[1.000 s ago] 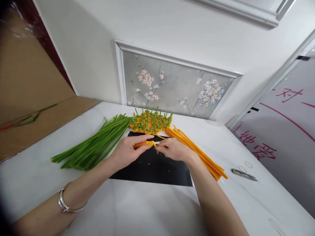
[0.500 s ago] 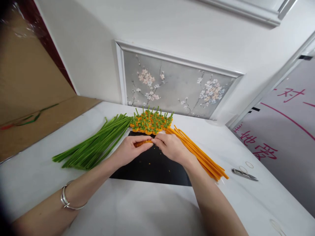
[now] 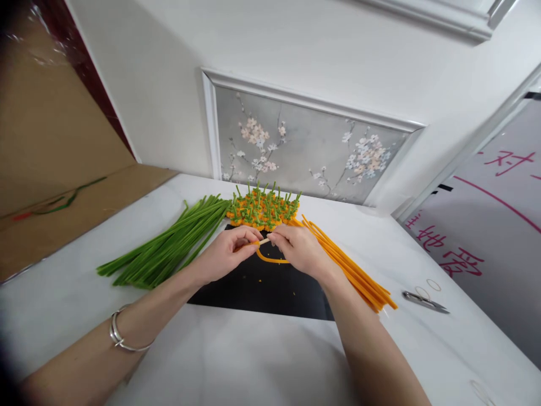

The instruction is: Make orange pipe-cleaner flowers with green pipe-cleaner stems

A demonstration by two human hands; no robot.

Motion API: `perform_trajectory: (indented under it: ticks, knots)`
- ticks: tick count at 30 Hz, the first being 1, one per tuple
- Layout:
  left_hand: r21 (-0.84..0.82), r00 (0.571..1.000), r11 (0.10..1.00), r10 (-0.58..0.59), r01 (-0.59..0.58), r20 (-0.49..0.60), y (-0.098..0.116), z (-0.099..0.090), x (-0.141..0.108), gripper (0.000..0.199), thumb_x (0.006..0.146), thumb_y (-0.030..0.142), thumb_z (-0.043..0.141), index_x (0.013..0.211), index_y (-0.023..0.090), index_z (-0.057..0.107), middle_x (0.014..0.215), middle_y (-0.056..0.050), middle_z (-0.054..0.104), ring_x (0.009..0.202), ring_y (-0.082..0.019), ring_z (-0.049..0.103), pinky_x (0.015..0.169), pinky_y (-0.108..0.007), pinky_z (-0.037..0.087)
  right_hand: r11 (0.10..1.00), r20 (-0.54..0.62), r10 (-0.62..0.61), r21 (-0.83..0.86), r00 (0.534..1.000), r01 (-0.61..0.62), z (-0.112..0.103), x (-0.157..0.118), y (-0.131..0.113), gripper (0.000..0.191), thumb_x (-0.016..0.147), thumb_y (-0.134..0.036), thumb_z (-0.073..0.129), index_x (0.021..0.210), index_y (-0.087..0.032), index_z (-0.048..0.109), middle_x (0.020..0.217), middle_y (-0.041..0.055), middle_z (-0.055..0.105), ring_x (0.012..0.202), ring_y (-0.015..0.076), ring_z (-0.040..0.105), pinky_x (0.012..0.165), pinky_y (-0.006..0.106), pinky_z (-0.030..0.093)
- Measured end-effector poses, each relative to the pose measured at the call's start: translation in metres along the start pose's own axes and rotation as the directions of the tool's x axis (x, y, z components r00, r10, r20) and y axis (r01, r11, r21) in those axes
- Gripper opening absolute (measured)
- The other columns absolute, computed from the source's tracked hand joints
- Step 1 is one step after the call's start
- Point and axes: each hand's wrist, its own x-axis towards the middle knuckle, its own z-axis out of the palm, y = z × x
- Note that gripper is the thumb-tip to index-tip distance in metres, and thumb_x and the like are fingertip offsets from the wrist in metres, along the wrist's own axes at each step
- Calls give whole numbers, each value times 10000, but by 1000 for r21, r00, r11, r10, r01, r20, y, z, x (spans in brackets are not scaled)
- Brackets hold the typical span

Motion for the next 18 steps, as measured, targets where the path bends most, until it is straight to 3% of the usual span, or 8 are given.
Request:
perform_trajectory:
  ticks: [3, 5, 7, 9, 10, 12, 15, 18]
  knots:
    - [-64, 999, 997, -51, 51, 8, 4, -3, 0, 112, 784, 244, 580, 755, 142, 614, 970, -92, 661, 833, -176, 629, 732, -291, 499, 987, 37, -27, 161, 999, 21, 6, 0, 8, 245, 926, -365, 434, 944, -188, 602, 808, 24, 653, 710, 133, 587, 640, 238, 439]
    - [-89, 996, 992, -88, 86, -18, 5, -6, 1, 128, 782, 259, 585, 774, 135, 619, 988, -93, 661, 757, -150, 615, 656, -265, 489, 962, 167, -61, 273, 984, 14, 12, -2, 12, 298, 886, -378, 511, 1115, -192, 554, 954, 50, 664, 811, 148, 613, 697, 259, 477]
    - [-84, 991, 989, -126, 122, -54, 3, -9, 3, 154, 777, 277, 594, 806, 129, 624, 970, -86, 662, 648, -112, 576, 566, -235, 456, 950, 342, -62, 310, 938, -50, 19, -4, 14, 354, 843, -350, 582, 1156, -190, 541, 918, 41, 674, 789, 146, 629, 699, 261, 493]
    - [-59, 985, 987, -156, 151, -80, -2, -14, 4, 183, 779, 299, 600, 841, 128, 623, 844, -54, 660, 560, -88, 524, 509, -215, 417, 951, 449, -31, 289, 893, -113, 22, -6, 14, 252, 872, -282, 525, 1097, -183, 577, 777, 8, 663, 668, 126, 625, 638, 242, 487]
    - [-41, 984, 987, -161, 158, -80, -5, -16, 5, 189, 783, 307, 597, 848, 131, 621, 760, -29, 643, 541, -87, 511, 501, -211, 408, 959, 460, -15, 256, 888, -117, 22, -7, 13, 209, 891, -241, 471, 1044, -182, 601, 721, -4, 645, 616, 116, 612, 610, 234, 475]
    - [4, 987, 989, -149, 149, -61, -11, -19, 6, 180, 792, 309, 586, 824, 136, 622, 691, -8, 622, 560, -99, 530, 526, -214, 420, 991, 390, 13, 120, 921, -65, 18, -8, 10, 234, 902, -177, 406, 937, -190, 637, 678, -10, 620, 581, 111, 586, 589, 231, 447]
    - [45, 991, 990, -131, 132, -22, -17, -21, 7, 188, 809, 307, 562, 830, 136, 636, 760, -40, 679, 655, -134, 599, 583, -230, 453, 992, 262, 6, -120, 965, 27, 6, -10, 2, 242, 887, -138, 414, 872, -200, 648, 662, -6, 611, 604, 126, 566, 599, 243, 410]
    - [76, 993, 990, -121, 121, -2, -17, -21, 6, 224, 816, 318, 556, 893, 137, 663, 820, -54, 712, 686, -153, 623, 609, -248, 474, 972, 268, -21, -221, 963, 82, -5, -14, -12, 229, 897, -157, 422, 836, -205, 637, 668, 0, 617, 598, 133, 549, 582, 247, 374]
